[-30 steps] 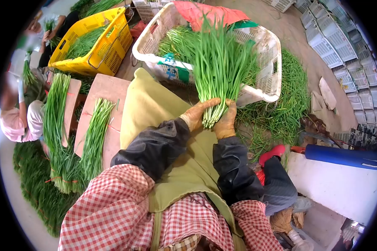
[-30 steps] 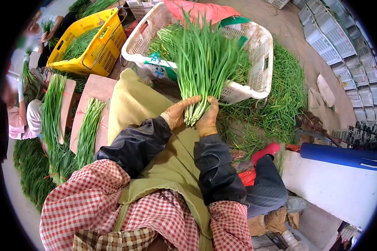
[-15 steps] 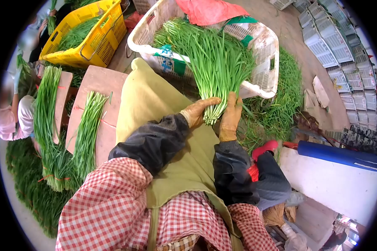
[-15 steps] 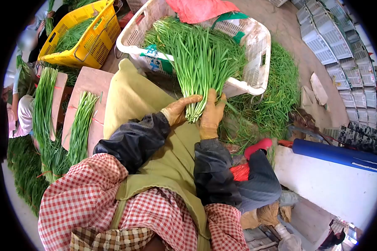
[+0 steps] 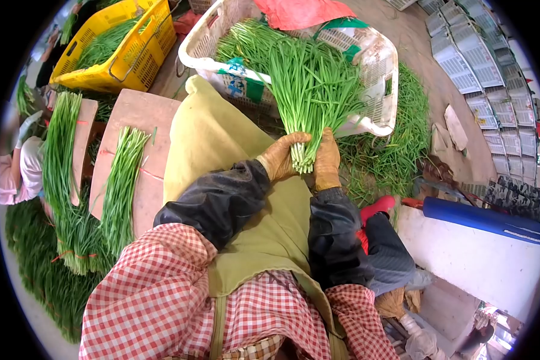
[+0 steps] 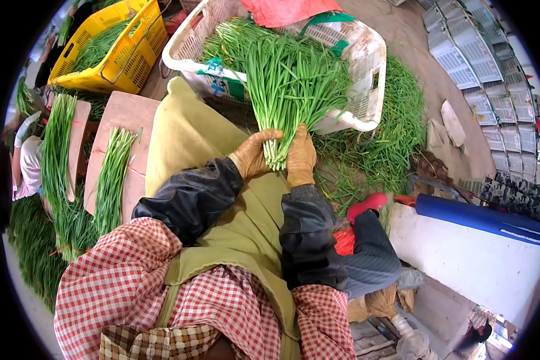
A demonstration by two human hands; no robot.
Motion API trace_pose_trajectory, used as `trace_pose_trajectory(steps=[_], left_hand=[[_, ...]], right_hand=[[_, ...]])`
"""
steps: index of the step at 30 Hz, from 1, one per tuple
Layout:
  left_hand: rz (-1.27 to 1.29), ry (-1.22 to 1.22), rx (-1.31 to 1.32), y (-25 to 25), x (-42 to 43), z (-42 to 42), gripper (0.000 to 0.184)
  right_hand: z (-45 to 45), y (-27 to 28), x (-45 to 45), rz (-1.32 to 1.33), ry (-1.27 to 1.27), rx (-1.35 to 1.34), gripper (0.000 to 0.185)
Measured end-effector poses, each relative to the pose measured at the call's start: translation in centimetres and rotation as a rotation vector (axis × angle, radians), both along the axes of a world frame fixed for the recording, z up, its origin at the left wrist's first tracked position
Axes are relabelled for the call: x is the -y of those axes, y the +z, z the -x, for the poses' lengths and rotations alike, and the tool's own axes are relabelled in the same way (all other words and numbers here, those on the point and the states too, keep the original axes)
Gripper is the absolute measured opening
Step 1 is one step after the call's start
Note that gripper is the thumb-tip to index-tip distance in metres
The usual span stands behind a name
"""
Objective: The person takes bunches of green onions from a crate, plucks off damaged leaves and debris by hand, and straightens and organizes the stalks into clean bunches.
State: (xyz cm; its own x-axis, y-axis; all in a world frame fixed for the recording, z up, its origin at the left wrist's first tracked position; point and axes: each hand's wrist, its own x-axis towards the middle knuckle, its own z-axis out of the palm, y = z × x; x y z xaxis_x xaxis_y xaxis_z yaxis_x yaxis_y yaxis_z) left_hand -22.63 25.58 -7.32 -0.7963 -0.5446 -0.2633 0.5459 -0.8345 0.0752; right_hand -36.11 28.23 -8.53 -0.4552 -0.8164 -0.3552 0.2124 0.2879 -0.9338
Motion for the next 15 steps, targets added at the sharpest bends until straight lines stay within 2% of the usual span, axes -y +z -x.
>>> trace_pose_trajectory(steps=[2,4,6,8,10,11,12,14,15], left_hand=[[0.006,0.009,0.020,-0.1,-0.1,0.0,0.039],[0.011,0.023,0.044,-0.1,-0.1,0.1,0.038],[-0.034,0.003,0.000,0.6,-0.1,0.0,0.036],[-0.008,-0.032,-0.014,1.4,-0.2,-0.5,0.036],[0.022,-0.075,-0.117,1.6,-0.2,-0.8,0.037],[0.024,-0.075,-0.082,1.2,-0.2,-0.8,0.043],[0.023,-0.067,-0.087,1.2,-0.1,-0.6,0.043],[0.045,-0.125,-0.139,0.9,0.0,-0.4,0.049],[0.026,-0.138,-0.134,0.8,0.1,-0.3,0.055]], right_hand=[[-0.4,2.7,-0.6,-0.213,0.124,-0.277,0.065],[-0.5,3.5,-1.1,-0.207,0.139,-0.249,0.068],[-1.4,6.3,-1.4,-0.204,0.089,-0.037,0.074],[-1.2,7.0,-1.7,-0.216,0.082,-0.123,0.079],[0.3,6.6,-1.8,-0.315,0.130,-0.373,0.080],[0.3,8.2,-1.8,-0.411,0.140,-0.521,0.073],[0.5,9.9,-1.9,-0.411,0.148,-0.528,0.073],[0.9,12.7,-1.8,-0.357,0.102,-1.164,0.056],[1.4,13.3,-1.3,-0.225,0.063,-1.210,0.047]])
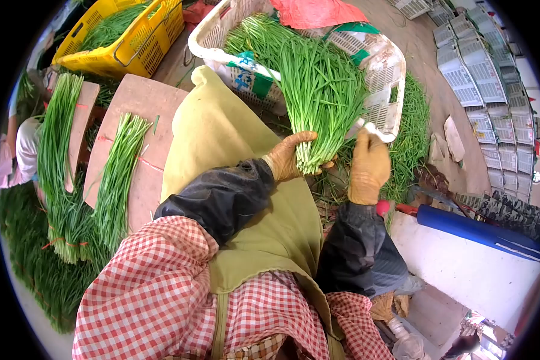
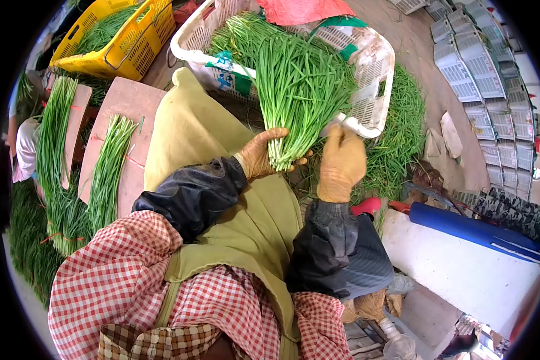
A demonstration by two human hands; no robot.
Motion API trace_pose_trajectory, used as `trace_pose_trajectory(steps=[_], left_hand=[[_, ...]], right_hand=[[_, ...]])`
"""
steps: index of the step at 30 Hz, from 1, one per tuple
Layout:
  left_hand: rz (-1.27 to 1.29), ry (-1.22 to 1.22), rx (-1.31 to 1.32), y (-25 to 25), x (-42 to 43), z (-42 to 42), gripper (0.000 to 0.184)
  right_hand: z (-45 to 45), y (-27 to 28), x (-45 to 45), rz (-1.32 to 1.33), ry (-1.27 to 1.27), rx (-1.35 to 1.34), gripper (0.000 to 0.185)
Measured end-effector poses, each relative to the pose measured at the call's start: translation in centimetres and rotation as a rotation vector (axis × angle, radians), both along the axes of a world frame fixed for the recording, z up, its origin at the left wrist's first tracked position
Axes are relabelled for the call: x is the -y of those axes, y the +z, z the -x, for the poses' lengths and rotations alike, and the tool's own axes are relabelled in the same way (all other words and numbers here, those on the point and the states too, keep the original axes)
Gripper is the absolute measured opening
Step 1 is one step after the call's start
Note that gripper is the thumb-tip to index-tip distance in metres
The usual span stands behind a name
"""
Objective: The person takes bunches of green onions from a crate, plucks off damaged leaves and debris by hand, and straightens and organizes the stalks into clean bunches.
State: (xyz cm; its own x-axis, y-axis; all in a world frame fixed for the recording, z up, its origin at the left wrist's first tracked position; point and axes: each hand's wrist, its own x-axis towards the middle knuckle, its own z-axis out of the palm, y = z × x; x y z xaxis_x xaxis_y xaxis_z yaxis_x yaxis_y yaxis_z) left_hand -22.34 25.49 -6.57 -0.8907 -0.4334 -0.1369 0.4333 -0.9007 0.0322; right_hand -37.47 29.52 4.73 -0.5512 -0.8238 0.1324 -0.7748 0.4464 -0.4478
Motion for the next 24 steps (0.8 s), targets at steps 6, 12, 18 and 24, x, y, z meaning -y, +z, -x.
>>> trace_pose_trajectory(steps=[6,12,18,24], left_hand=[[0.033,0.045,0.086,0.5,-0.3,-0.4,0.043],[0.036,0.083,0.197,0.3,-0.6,-0.3,0.036],[0.097,0.055,0.372,0.7,-0.7,-0.2,0.038],[0.190,0.031,0.443,-0.1,-0.5,-0.1,0.039]], right_hand=[[-1.8,-0.9,5.9,0.206,0.475,-0.170,0.023],[-2.3,-3.3,7.5,0.004,0.616,-0.273,0.021],[-1.6,-1.0,9.2,-0.142,0.749,-0.526,0.011],[-0.7,-0.8,13.2,-0.136,0.641,-0.656,0.009]])
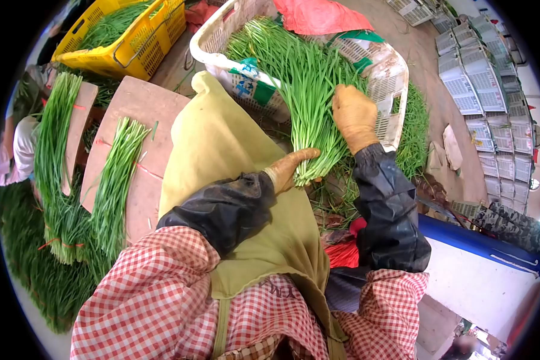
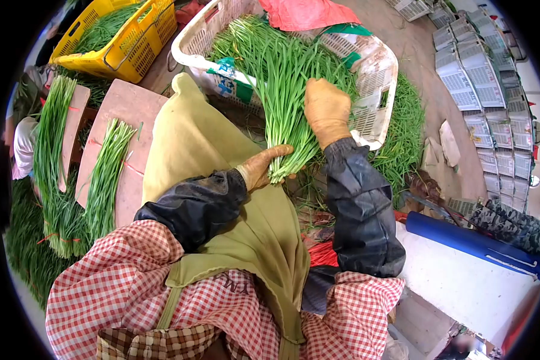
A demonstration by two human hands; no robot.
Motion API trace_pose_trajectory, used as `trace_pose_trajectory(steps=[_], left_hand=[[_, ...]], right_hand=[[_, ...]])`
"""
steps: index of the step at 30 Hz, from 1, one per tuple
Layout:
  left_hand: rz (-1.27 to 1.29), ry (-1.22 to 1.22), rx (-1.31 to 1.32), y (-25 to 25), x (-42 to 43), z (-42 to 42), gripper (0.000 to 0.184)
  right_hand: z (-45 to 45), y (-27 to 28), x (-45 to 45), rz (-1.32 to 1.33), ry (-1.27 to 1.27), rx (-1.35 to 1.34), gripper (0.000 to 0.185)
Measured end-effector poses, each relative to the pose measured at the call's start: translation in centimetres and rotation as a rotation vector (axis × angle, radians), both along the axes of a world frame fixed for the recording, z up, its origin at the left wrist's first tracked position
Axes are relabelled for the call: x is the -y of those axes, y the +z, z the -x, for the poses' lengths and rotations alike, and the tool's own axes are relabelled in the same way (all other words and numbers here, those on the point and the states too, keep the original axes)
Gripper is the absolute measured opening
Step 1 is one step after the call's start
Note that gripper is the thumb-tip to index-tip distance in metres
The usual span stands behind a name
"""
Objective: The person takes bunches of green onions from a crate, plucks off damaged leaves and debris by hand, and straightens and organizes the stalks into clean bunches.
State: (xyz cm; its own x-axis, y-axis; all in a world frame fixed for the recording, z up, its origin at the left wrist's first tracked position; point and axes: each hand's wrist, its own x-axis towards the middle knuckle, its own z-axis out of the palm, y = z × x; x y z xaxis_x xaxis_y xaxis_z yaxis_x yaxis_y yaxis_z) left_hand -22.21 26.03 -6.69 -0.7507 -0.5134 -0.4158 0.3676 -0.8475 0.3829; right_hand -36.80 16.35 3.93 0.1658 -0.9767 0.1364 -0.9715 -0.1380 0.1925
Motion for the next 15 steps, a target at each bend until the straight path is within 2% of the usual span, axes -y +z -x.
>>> trace_pose_trajectory(steps=[5,7,9,12,14,15], left_hand=[[-0.004,-0.001,-0.039,-0.6,0.1,-0.2,0.047],[0.001,-0.012,-0.093,-1.0,0.2,-0.1,0.052],[-0.040,-0.013,-0.143,-1.2,0.3,0.0,0.054],[-0.099,0.032,-0.204,-0.1,0.3,-0.6,0.056],[-0.109,0.044,-0.277,0.2,0.3,-0.7,0.059],[-0.108,0.041,-0.283,0.4,0.4,-0.6,0.059]], right_hand=[[3.0,1.0,0.9,0.270,-0.105,0.166,0.014],[4.6,3.4,0.9,0.314,-0.353,0.343,0.019],[7.5,5.7,-0.4,0.456,-0.410,0.347,0.024],[14.4,7.0,-3.0,0.373,-0.522,0.300,0.031],[16.4,6.5,-5.4,0.255,-0.647,0.103,0.033],[15.2,6.7,-6.1,0.239,-0.550,0.200,0.033]])
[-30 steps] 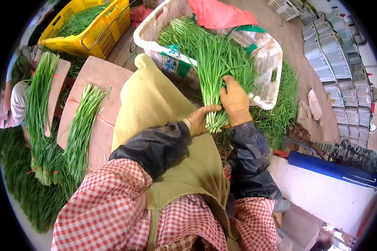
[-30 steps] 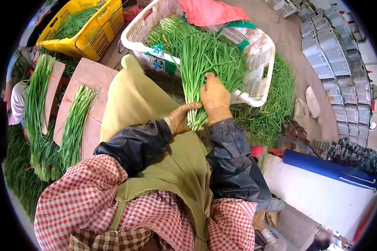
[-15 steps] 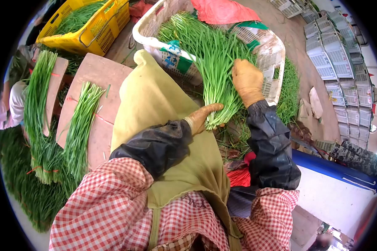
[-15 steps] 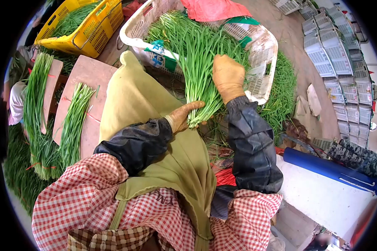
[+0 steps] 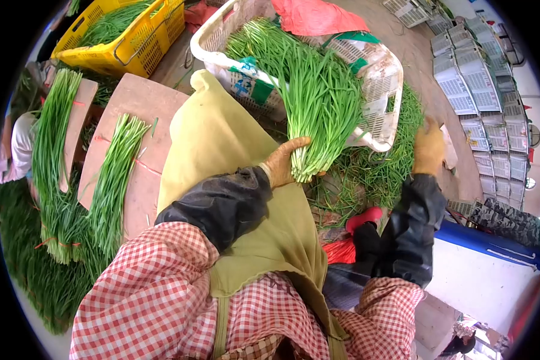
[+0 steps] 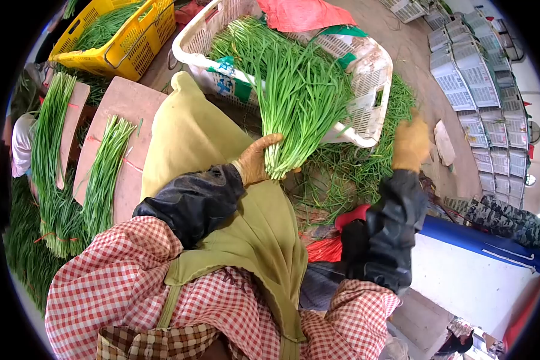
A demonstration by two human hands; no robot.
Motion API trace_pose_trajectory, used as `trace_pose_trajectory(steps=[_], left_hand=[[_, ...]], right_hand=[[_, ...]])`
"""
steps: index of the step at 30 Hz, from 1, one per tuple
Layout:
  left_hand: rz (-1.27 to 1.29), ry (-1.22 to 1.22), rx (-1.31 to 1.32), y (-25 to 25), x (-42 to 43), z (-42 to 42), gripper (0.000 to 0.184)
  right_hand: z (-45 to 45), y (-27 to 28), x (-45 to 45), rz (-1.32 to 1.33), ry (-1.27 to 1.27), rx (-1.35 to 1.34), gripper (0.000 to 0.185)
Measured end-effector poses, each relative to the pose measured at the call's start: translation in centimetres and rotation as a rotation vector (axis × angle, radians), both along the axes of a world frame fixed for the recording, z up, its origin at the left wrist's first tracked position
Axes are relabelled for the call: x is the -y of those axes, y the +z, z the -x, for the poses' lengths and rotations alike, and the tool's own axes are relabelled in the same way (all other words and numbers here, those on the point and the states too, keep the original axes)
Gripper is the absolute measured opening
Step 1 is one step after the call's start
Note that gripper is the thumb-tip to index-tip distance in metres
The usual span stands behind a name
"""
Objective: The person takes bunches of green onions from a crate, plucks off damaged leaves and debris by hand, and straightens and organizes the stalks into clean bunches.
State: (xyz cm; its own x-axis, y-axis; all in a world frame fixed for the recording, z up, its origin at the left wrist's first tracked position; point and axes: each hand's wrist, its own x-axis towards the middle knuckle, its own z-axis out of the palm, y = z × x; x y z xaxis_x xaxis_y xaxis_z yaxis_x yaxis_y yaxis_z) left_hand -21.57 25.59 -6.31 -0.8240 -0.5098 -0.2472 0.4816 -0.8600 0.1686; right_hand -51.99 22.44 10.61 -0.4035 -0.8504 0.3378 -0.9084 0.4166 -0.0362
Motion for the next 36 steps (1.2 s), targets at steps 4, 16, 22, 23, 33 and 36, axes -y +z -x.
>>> trace_pose_trajectory(steps=[4,16,22,23,33,36], left_hand=[[-0.016,-0.033,-0.094,0.3,0.0,-0.2,0.060],[-0.018,0.023,0.005,0.1,-0.4,-0.2,0.051],[-0.093,0.436,0.296,-1.1,-0.7,0.7,0.035],[-0.087,0.433,0.292,-0.3,-0.8,0.7,0.033],[-0.281,0.393,0.212,1.4,-0.2,-0.3,0.041],[-0.270,0.389,0.185,1.7,-0.3,-0.2,0.039]], right_hand=[[-10.9,-2.5,-3.1,-0.099,0.172,0.524,0.035],[-11.0,-10.6,-4.9,-0.557,-0.082,1.499,0.051],[-13.4,-13.7,-5.1,-0.165,-0.140,1.888,0.051],[-14.3,-12.8,-5.2,-0.175,-0.027,1.998,0.060],[-14.2,-16.7,-5.5,0.057,-0.014,1.972,0.049],[-14.4,-16.5,-5.7,0.074,0.000,1.916,0.050]])
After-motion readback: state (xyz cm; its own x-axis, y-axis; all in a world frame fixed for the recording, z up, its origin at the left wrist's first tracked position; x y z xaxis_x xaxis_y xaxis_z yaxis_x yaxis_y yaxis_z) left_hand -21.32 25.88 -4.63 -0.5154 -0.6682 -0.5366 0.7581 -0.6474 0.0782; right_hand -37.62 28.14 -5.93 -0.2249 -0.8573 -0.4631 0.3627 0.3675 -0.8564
